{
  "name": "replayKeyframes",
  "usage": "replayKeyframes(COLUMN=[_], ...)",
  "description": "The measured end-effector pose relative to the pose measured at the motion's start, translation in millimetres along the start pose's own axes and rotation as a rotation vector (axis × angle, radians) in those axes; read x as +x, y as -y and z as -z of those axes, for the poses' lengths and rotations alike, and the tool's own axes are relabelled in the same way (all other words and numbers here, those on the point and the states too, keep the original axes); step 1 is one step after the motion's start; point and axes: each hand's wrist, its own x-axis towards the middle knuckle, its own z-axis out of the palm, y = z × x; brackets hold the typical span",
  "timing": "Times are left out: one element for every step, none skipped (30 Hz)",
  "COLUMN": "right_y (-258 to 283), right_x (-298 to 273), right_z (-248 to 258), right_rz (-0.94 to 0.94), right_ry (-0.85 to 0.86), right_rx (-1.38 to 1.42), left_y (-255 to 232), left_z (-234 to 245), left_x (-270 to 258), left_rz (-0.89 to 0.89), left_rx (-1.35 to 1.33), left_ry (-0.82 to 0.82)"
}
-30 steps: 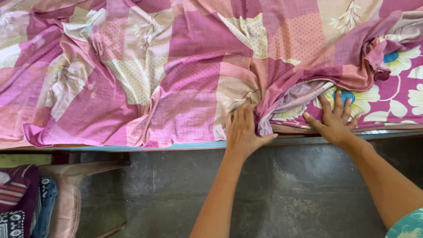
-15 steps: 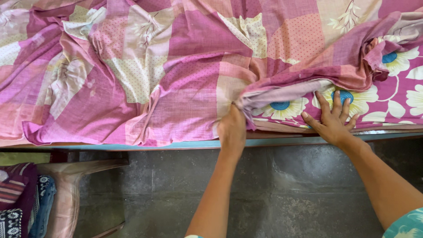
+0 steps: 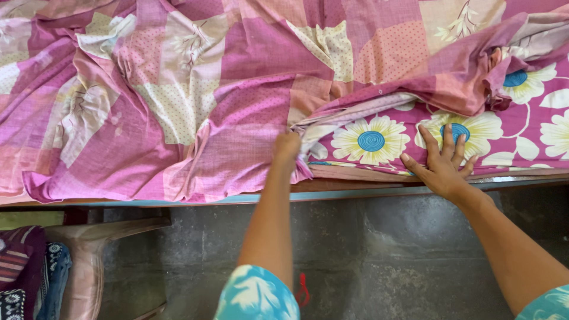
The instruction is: The person folds a patterned blanket on a bed by hand, smoothing the fabric and folding it repeatedly until it forms a rectangular bundle.
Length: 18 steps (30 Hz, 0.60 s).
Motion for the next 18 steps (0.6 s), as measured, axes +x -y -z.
replayKeyframes(right_y=[-0.1,0.0,0.8,1.5,1.1,1.2,1.2,0.4,1.1,1.7,0.9,0.6,0.5,-0.3,-0.3,-0.3,-0.2,-0.3], right_x=[-0.2,-2.4,-1.9,-0.2,-0.8,-1.0,-3.0,-5.8,-5.3,-4.4,-3.8,-2.8,-3.1,-3.8,-3.2,-2.6,-3.3,-4.0], right_z=[0.1,-1.5,-1.4,-0.4,-0.1,-0.2,-1.3,-1.4,-0.8,-0.3,0.8,0.8,0.0,-0.1,-0.3,-0.4,-1.3,-1.8], right_rz=[-0.003,-0.009,-0.012,-0.014,-0.005,0.005,0.016,0.017,0.021,0.025,0.024,0.023,0.023,0.021,0.022,0.023,0.023,0.022], right_ry=[0.003,0.005,-0.002,-0.008,-0.018,-0.029,-0.033,-0.025,-0.024,-0.023,-0.025,-0.027,-0.026,-0.023,-0.022,-0.020,-0.020,-0.020], right_rx=[0.002,0.004,0.006,0.007,0.009,0.012,0.015,0.015,0.019,0.022,0.020,0.018,0.016,0.016,0.018,0.019,0.017,0.014], left_y=[7.0,12.1,9.2,4.0,2.4,-1.4,-5.2,-10.5,-18.7,-21.8,-19.8,-17.8,-14.9,-10.8,-7.6,-3.7,2.9,10.0], left_z=[5.2,12.3,14.0,12.6,12.1,12.8,14.2,13.8,15.2,18.3,19.4,21.3,25.7,30.9,36.4,42.0,48.7,53.5], left_x=[7.7,11.9,13.9,10.6,-0.3,-13.9,-30.9,-49.6,-66.1,-85.5,-108.1,-128.4,-145.9,-161.4,-172.8,-180.9,-187.3,-190.7], left_rz=[0.039,0.078,0.110,0.058,0.014,-0.030,-0.068,-0.106,-0.151,-0.238,-0.323,-0.407,-0.494,-0.581,-0.670,-0.783,-0.888,-0.989], left_rx=[-0.156,-0.312,-0.471,-0.385,-0.298,-0.210,-0.127,-0.044,0.038,-0.115,-0.270,-0.427,-0.371,-0.314,-0.255,-0.081,0.098,0.280], left_ry=[0.084,0.167,0.253,0.160,0.069,-0.023,-0.080,-0.136,-0.195,-0.234,-0.270,-0.304,-0.323,-0.341,-0.359,-0.370,-0.378,-0.382])
